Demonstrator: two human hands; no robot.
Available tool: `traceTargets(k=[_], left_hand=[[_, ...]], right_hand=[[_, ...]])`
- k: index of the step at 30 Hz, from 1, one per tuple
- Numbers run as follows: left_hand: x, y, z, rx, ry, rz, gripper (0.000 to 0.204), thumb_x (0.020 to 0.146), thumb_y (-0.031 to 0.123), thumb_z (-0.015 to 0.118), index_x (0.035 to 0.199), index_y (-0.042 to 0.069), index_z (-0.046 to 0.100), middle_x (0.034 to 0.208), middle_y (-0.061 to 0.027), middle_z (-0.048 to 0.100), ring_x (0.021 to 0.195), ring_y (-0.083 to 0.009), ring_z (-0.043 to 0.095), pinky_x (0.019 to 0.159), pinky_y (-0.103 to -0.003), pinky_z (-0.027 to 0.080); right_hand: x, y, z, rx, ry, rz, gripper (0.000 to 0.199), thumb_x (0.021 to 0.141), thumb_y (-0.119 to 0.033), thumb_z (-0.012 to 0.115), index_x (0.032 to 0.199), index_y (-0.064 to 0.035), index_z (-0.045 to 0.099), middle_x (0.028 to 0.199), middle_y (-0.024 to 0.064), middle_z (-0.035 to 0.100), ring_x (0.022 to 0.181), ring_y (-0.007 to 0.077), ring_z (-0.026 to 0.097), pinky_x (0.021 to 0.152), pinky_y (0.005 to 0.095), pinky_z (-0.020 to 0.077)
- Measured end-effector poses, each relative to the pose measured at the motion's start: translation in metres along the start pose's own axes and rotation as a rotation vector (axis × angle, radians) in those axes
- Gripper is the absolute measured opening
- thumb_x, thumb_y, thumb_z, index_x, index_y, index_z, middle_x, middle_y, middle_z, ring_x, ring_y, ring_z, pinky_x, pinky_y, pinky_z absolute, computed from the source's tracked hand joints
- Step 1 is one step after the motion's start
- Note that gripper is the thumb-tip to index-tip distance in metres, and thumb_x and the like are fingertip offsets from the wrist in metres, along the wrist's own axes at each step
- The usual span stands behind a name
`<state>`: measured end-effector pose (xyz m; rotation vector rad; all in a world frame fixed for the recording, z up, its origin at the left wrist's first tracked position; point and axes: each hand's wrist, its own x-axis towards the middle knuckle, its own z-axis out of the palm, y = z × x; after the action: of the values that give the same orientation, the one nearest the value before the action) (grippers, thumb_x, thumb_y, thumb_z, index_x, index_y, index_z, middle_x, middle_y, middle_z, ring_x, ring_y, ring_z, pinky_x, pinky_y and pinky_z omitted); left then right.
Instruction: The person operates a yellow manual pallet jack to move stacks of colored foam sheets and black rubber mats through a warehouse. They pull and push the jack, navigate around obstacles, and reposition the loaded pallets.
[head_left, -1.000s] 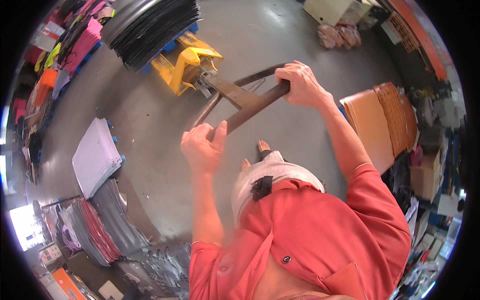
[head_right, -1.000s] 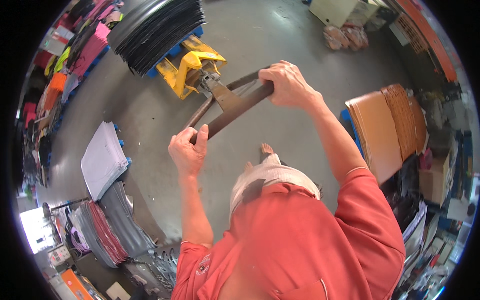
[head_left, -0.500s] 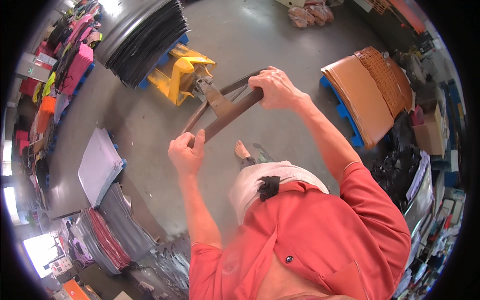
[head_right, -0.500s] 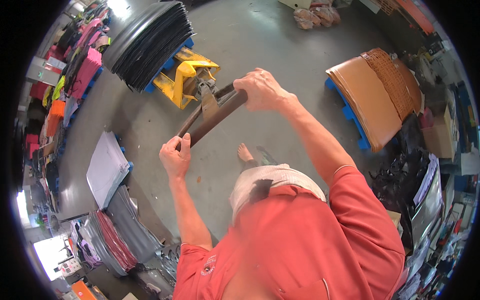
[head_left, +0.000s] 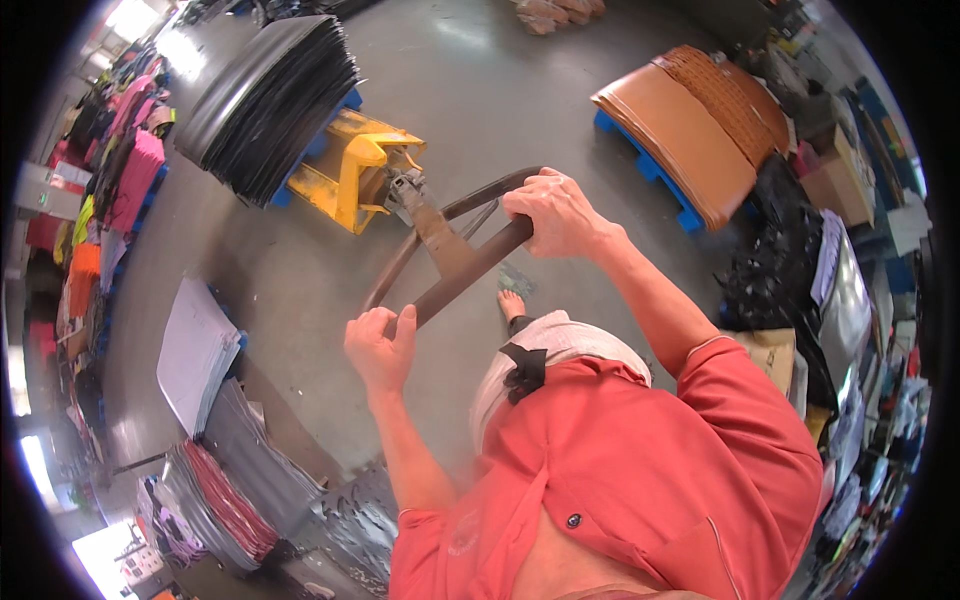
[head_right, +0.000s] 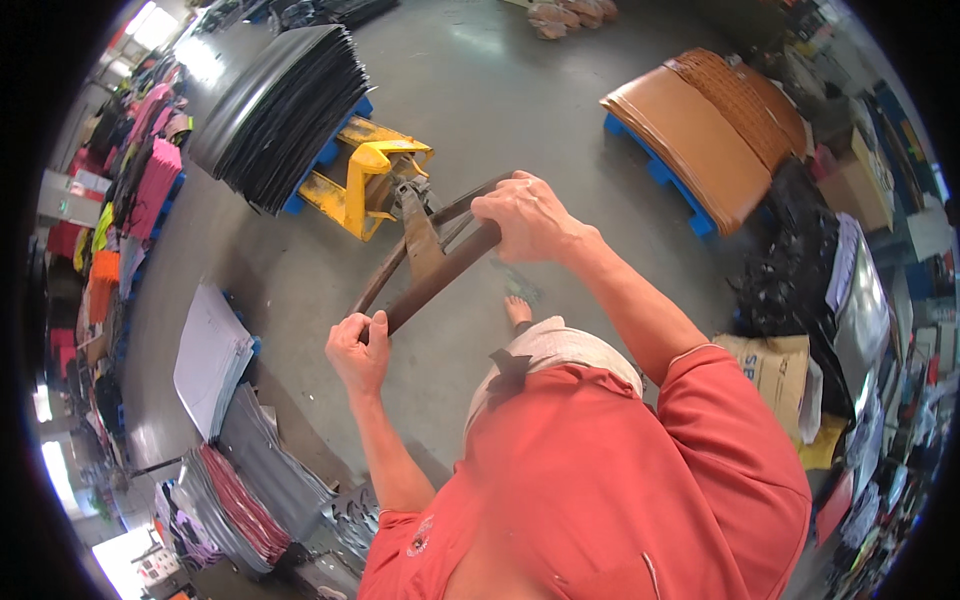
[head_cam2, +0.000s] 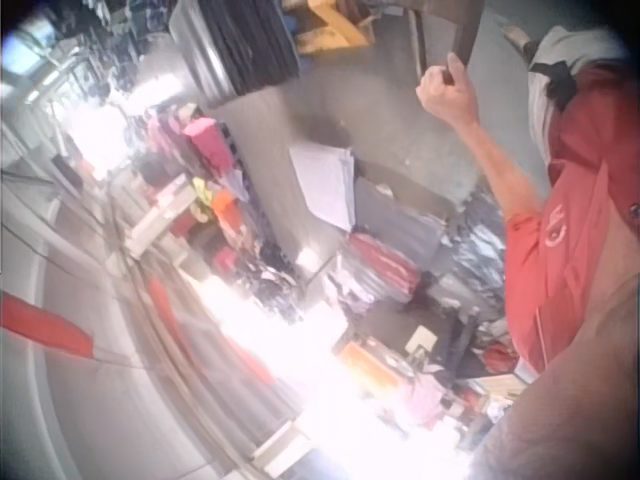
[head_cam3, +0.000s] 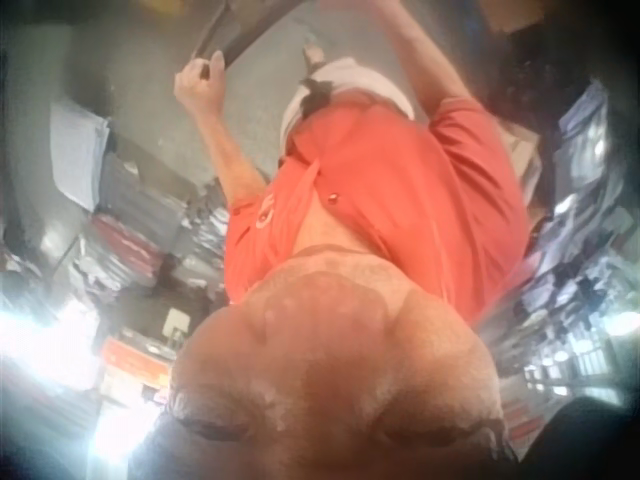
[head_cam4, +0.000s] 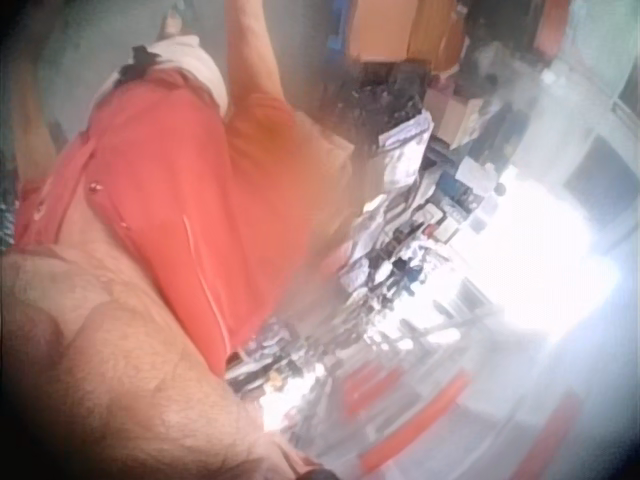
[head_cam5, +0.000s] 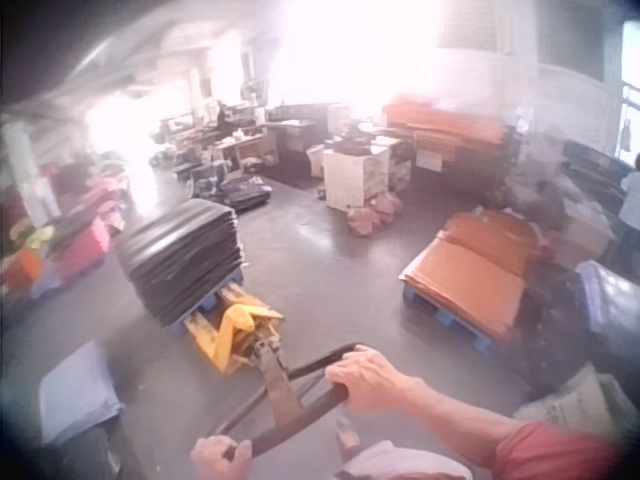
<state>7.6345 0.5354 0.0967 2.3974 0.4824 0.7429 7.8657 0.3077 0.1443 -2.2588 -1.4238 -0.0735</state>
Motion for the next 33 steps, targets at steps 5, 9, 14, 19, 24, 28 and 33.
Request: traceTargets(k=[5, 9, 14, 19, 24, 28, 33], left_hand=[[-0.059, 0.004, -0.036, -0.019, -0.019, 0.08, 0.04, 0.086, 0.035, 0.073, 0.064, 0.007, 0.054, 0.061, -0.0064, 0.054, 0.06, -0.0273, 0.048, 0.061, -0.039, 0.037], [-0.108, 0.009, -0.066, -0.065, -0.094, 0.102, 0.038, 0.086, 0.033, 0.073, 0.064, 0.007, 0.055, 0.06, -0.0065, 0.053, 0.059, -0.0275, 0.048, 0.061, -0.039, 0.036], [-0.172, 0.027, -0.094, -0.09, -0.128, 0.11, 0.04, 0.085, 0.036, 0.075, 0.064, 0.009, 0.055, 0.058, -0.005, 0.05, 0.059, -0.0259, 0.045, 0.061, -0.038, 0.036], [-0.24, 0.049, -0.119, -0.084, -0.156, 0.084, 0.041, 0.081, 0.039, 0.077, 0.063, 0.009, 0.054, 0.057, -0.0047, 0.048, 0.058, -0.026, 0.046, 0.06, -0.037, 0.036], [-0.3, 0.077, -0.133, -0.101, -0.156, 0.087, 0.043, 0.078, 0.042, 0.077, 0.063, 0.009, 0.054, 0.057, -0.0042, 0.048, 0.058, -0.0256, 0.047, 0.06, -0.037, 0.035], [-0.345, 0.099, -0.152, -0.111, -0.185, 0.079, 0.044, 0.078, 0.043, 0.077, 0.063, 0.01, 0.053, 0.058, -0.0032, 0.047, 0.057, -0.0248, 0.047, 0.061, -0.037, 0.036], [-0.369, 0.123, -0.169, -0.172, -0.048, 0.105, 0.049, 0.083, 0.051, 0.072, 0.064, 0.009, 0.055, 0.057, -0.0034, 0.047, 0.056, -0.024, 0.047, 0.059, -0.036, 0.036]], right_hand=[[-0.061, -0.059, 0.001, -0.002, 0.025, 0.01, 0.018, 0.059, -0.007, 0.068, 0.07, -0.0112, 0.055, 0.067, 0.0051, 0.059, 0.074, 0.0277, 0.061, 0.078, 0.0392, 0.0448], [-0.114, -0.104, 0.003, 0.011, 0.039, 0.023, 0.02, 0.057, -0.008, 0.069, 0.071, -0.0113, 0.054, 0.066, 0.0044, 0.058, 0.073, 0.0271, 0.06, 0.075, 0.0396, 0.044], [-0.18, -0.149, 0.0, 0.005, -0.027, 0.039, 0.023, 0.057, -0.009, 0.07, 0.074, -0.0098, 0.055, 0.069, 0.0056, 0.059, 0.074, 0.0287, 0.06, 0.076, 0.0407, 0.0433], [-0.245, -0.186, -0.004, 0.067, 0.002, 0.005, 0.024, 0.058, -0.012, 0.072, 0.076, -0.0096, 0.057, 0.071, 0.0062, 0.06, 0.073, 0.0283, 0.06, 0.076, 0.042, 0.0438], [-0.307, -0.212, -0.014, 0.107, -0.047, -0.002, 0.026, 0.054, -0.009, 0.071, 0.073, -0.0095, 0.054, 0.069, 0.006, 0.058, 0.069, 0.0285, 0.057, 0.073, 0.0412, 0.0435], [-0.346, -0.241, -0.031, 0.095, -0.105, -0.011, 0.023, 0.057, -0.011, 0.073, 0.072, -0.0107, 0.056, 0.067, 0.0043, 0.059, 0.068, 0.0259, 0.059, 0.07, 0.0386, 0.0439], [-0.365, -0.263, -0.056, 0.126, -0.024, -0.074, 0.023, 0.057, -0.008, 0.073, 0.073, -0.0109, 0.058, 0.063, 0.003, 0.058, 0.061, 0.0238, 0.059, 0.062, 0.037, 0.0436]])
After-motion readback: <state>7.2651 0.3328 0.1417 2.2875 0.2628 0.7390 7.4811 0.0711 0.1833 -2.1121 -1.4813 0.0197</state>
